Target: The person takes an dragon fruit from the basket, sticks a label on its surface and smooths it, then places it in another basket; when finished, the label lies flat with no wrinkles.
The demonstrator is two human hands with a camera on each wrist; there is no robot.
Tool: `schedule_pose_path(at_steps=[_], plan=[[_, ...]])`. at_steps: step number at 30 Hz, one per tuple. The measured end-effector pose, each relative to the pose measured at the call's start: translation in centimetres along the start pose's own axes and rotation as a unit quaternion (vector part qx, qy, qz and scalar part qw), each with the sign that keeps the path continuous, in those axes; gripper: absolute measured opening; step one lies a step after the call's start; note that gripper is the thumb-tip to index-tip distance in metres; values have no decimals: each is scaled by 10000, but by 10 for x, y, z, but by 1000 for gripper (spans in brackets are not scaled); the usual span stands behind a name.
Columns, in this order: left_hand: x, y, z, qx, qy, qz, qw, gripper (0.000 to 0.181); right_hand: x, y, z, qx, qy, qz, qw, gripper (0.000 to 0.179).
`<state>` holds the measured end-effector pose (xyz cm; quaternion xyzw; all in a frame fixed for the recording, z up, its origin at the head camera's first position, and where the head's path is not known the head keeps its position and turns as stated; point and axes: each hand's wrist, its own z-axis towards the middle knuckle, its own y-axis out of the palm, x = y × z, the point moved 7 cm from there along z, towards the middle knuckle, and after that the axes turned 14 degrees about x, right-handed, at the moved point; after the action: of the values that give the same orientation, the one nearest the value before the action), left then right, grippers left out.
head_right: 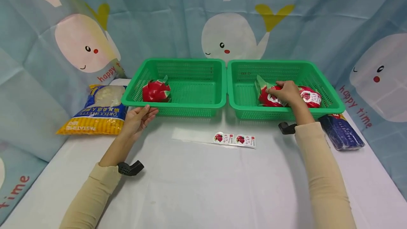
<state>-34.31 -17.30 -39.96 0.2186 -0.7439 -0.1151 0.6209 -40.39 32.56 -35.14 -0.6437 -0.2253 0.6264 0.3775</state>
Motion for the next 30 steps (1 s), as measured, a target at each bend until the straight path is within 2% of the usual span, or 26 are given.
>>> schedule_pose_path(at_steps=[3, 10, 13, 15, 17, 19, 21, 23, 25, 27, 28, 29, 30], plan=[[2, 0, -1, 14, 47, -2, 10000, 13, -2, 1, 1, -210, 14, -178, 9996, 80], [4, -4, -4, 24, 92, -16, 10000, 13, -6, 6, 3, -306, -137, -374, 9987, 84], [4, -5, -5, -28, 131, 14, 9999, 14, -11, 3, 0, 64, -458, -273, 9986, 77], [3, -4, -4, -129, 121, 141, 9997, 16, -18, -5, -8, 571, -711, -119, 9958, 71], [1, -1, -4, -281, 46, 392, 9988, 22, -28, -15, -23, 1136, -986, 151, 9885, 63], [-1, 5, -6, -532, -35, 768, 9956, 29, -38, -22, -43, 1462, -1229, 358, 9809, 55], [0, 14, -10, -939, -29, 1225, 9880, 36, -46, -25, -66, 1486, -1482, 500, 9765, 45], [7, 22, -13, -1345, 207, 1583, 9780, 37, -52, -22, -88, 1173, -1798, 406, 9758, 37], [22, 29, -15, -1650, 646, 1777, 9680, 33, -51, -15, -107, 717, -1962, 243, 9776, 29], [43, 34, -13, -1765, 1177, 1879, 9590, 27, -41, -8, -120, 201, -1905, 168, 9813, 28], [55, 34, -10, -1733, 1520, 2044, 9514, 26, -33, -5, -124, -65, -1777, 159, 9839, 31], [67, 34, -6, -1632, 1890, 2352, 9393, 25, -23, -2, -126, -282, -1564, 213, 9871, 35], [77, 35, -1, -1511, 2237, 2757, 9226, 24, -13, 0, -126, -459, -1342, 336, 9893, 38]])
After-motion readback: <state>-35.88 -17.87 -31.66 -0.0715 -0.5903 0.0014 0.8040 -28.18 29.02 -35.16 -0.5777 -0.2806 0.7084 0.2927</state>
